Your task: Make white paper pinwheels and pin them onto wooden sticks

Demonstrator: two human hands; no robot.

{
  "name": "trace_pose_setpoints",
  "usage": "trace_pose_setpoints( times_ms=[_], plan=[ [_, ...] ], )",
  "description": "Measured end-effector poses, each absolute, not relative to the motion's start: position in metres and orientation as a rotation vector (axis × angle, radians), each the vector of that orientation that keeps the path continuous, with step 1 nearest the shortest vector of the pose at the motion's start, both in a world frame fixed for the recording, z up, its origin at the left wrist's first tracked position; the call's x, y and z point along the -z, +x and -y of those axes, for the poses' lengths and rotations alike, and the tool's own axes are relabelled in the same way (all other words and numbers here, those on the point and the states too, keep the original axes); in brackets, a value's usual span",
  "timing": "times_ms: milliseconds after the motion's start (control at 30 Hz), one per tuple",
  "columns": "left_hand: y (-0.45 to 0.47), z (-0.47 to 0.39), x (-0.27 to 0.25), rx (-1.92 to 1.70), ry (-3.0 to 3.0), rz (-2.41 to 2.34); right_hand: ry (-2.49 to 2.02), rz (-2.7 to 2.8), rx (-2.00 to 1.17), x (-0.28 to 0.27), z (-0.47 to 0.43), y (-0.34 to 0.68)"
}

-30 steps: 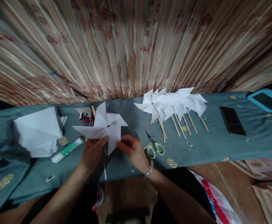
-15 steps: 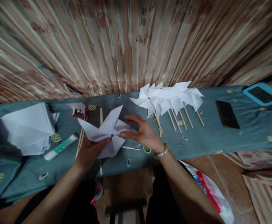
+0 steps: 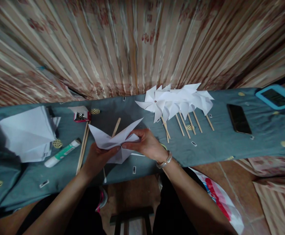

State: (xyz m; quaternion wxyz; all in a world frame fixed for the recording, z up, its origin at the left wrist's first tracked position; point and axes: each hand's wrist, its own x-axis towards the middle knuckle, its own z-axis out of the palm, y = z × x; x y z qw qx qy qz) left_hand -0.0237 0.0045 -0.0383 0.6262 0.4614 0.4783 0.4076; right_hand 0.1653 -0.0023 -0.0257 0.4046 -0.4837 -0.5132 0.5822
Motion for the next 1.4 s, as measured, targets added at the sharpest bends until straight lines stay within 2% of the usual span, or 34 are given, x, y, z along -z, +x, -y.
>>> trace_pose_setpoints(
  times_ms=[300,467,700,933,1400],
  plan=[
    [-0.027,-0.002,0.033,-0.893,1.031,-0.969,-1.342,1.368,-1.229,0.024,0.011,0.163],
    [-0.039,-0.007,0.037,-0.981,1.24,-0.869,-1.331,1.526,-0.849,0.011,0.025,0.178],
    [-0.041,-0.007,0.033,-0.969,1.337,-1.126,-1.097,1.984,-0.471,-0.012,0.048,0.179],
    [-0.036,0.006,0.018,-0.964,1.447,-1.149,-1.052,2.014,-0.14,-0.017,0.051,0.174],
    [-0.05,0.011,0.017,-0.995,1.681,-1.006,-1.029,1.96,-0.123,-0.012,0.054,0.176]
  ],
)
